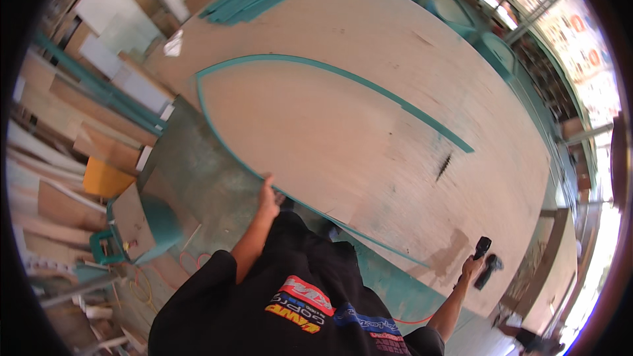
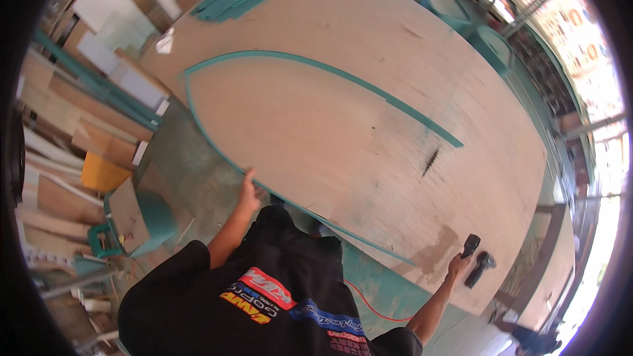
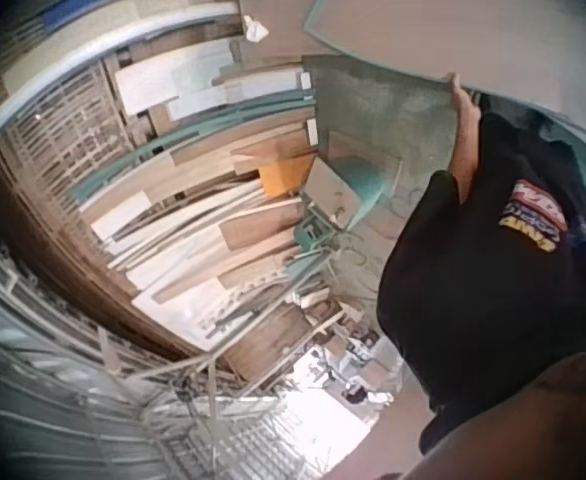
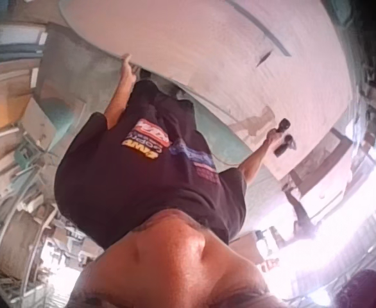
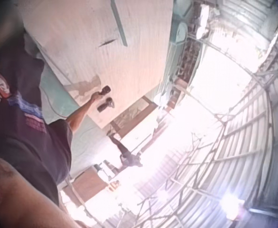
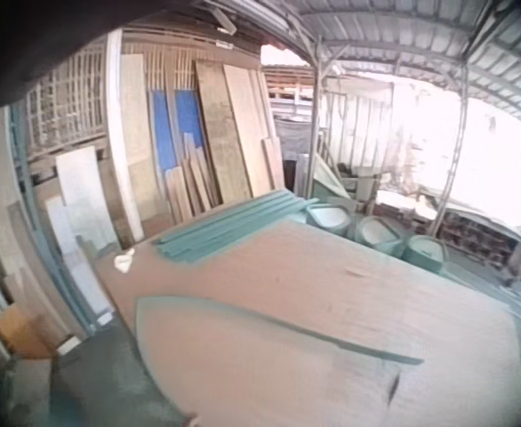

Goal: The person uses a pneumatic nailer to attach a curved trim piece to a wooden panel and then uses a hand saw to trim off the excess length of the trim.

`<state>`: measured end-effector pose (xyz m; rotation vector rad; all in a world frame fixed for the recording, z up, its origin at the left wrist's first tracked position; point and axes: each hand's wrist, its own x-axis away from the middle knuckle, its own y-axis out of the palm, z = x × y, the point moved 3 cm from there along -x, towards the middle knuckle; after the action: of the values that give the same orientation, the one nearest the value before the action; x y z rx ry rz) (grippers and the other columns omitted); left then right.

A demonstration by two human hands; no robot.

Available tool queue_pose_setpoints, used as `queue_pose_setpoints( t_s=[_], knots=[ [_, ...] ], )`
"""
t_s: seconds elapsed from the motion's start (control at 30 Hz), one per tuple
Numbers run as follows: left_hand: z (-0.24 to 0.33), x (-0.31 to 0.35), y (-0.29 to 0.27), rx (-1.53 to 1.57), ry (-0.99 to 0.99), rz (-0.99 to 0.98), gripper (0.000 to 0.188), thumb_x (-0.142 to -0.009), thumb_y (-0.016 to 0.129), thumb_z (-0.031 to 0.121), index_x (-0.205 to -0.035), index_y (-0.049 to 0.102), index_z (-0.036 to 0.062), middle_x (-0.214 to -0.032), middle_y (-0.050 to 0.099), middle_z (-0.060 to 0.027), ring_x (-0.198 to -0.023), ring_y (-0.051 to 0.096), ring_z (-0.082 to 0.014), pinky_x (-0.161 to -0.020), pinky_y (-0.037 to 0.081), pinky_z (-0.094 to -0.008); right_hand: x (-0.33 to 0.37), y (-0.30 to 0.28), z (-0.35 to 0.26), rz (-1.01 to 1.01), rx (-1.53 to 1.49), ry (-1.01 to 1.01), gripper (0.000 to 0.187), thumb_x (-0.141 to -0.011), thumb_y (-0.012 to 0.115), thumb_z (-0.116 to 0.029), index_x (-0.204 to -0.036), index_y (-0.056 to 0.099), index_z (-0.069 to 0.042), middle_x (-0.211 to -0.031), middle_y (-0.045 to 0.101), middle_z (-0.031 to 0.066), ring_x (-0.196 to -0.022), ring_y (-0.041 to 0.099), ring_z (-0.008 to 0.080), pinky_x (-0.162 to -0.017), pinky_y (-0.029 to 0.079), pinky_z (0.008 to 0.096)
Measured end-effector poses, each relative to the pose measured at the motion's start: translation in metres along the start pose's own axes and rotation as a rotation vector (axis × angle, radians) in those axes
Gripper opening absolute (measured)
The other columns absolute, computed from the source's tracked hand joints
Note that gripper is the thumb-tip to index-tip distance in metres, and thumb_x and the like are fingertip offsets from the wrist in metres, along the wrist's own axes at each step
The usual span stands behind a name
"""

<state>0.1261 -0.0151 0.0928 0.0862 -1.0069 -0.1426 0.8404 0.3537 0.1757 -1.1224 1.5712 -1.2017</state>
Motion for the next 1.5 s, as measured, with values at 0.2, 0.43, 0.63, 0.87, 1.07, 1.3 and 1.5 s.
queue_pose_setpoints(
  t_s=[0.2, 0.43, 0.63, 0.87, 1.07, 1.3, 1.5],
  knots=[
    [-0.056, 0.020, 0.022, -0.065, 0.077, 0.110, 0.054, -0.098, 0.061, 0.049, -0.128, 0.058, 0.0040, -0.117, 0.063, -0.0068, -0.099, 0.061, -0.0207, -0.077, 0.051, -0.0353, -0.001, 0.037, -0.072, -0.015, 0.058, 0.006, 0.066, -0.094, 0.056, -0.011, -0.155, 0.034, -0.001, -0.134, 0.060, 0.0308, -0.119, 0.060, 0.0486, -0.098, 0.048, 0.0551],
    [-0.062, 0.014, 0.023, -0.035, 0.177, 0.128, 0.057, -0.099, 0.056, 0.053, -0.119, 0.063, -0.0002, -0.107, 0.065, -0.0086, -0.091, 0.062, -0.0198, -0.074, 0.051, -0.0366, 0.024, 0.065, -0.087, 0.047, 0.188, -0.186, 0.076, -0.099, 0.059, -0.023, -0.161, 0.022, -0.001, -0.134, 0.057, 0.0326, -0.118, 0.061, 0.0475, -0.099, 0.050, 0.0536],
    [-0.057, 0.012, 0.014, -0.164, 0.147, 0.177, 0.067, -0.097, 0.055, 0.058, -0.124, 0.061, -0.0027, -0.105, 0.064, -0.0097, -0.090, 0.061, -0.0189, -0.075, 0.051, -0.0388, 0.019, 0.059, -0.086, -0.117, 0.198, -0.124, 0.082, -0.099, 0.059, -0.032, -0.162, 0.017, 0.001, -0.141, 0.053, 0.0340, -0.123, 0.059, 0.0466, -0.103, 0.047, 0.0520],
    [-0.057, 0.000, -0.005, -0.157, 0.104, 0.293, 0.091, -0.100, 0.044, 0.070, -0.149, 0.043, -0.0071, -0.137, 0.062, -0.0203, -0.126, 0.059, -0.0310, -0.104, 0.046, -0.0428, 0.022, -0.036, -0.269, -0.580, 0.365, -0.117, 0.067, -0.094, 0.064, -0.048, -0.138, 0.060, 0.003, -0.144, 0.057, 0.0239, -0.132, 0.054, 0.0410, -0.111, 0.043, 0.0488],
    [-0.048, 0.025, 0.043, -0.104, 0.100, 0.466, 0.092, -0.098, 0.043, 0.073, -0.128, 0.060, -0.0123, -0.125, 0.068, -0.0243, -0.114, 0.065, -0.0359, -0.095, 0.050, -0.0418, -0.031, 0.046, -0.454, -0.225, -0.372, -0.903, 0.055, -0.091, 0.077, -0.033, -0.129, 0.064, 0.004, -0.132, 0.063, 0.0253, -0.124, 0.060, 0.0414, -0.105, 0.048, 0.0451],
    [-0.060, 0.001, 0.029, -0.121, 0.344, 0.671, 0.076, -0.098, 0.059, 0.062, -0.100, 0.068, -0.0136, -0.095, 0.072, -0.0248, -0.089, 0.068, -0.0373, -0.078, 0.051, -0.0477, 0.001, 0.121, -0.669, -0.504, -0.207, -1.168, 0.070, -0.086, 0.076, -0.050, -0.135, 0.062, -0.002, -0.125, 0.068, 0.0244, -0.119, 0.064, 0.0410, -0.100, 0.051, 0.0489],
    [-0.062, 0.004, 0.037, -0.157, 0.315, 0.680, 0.083, -0.096, 0.061, 0.064, -0.105, 0.065, -0.0182, -0.101, 0.069, -0.0323, -0.095, 0.068, -0.0405, -0.083, 0.052, -0.0484, 0.003, 0.153, -0.691, -0.520, -0.023, -1.130, 0.040, -0.091, 0.068, -0.044, -0.107, 0.076, -0.008, -0.097, 0.073, 0.0250, -0.096, 0.070, 0.0465, -0.086, 0.054, 0.0557]
  ],
)
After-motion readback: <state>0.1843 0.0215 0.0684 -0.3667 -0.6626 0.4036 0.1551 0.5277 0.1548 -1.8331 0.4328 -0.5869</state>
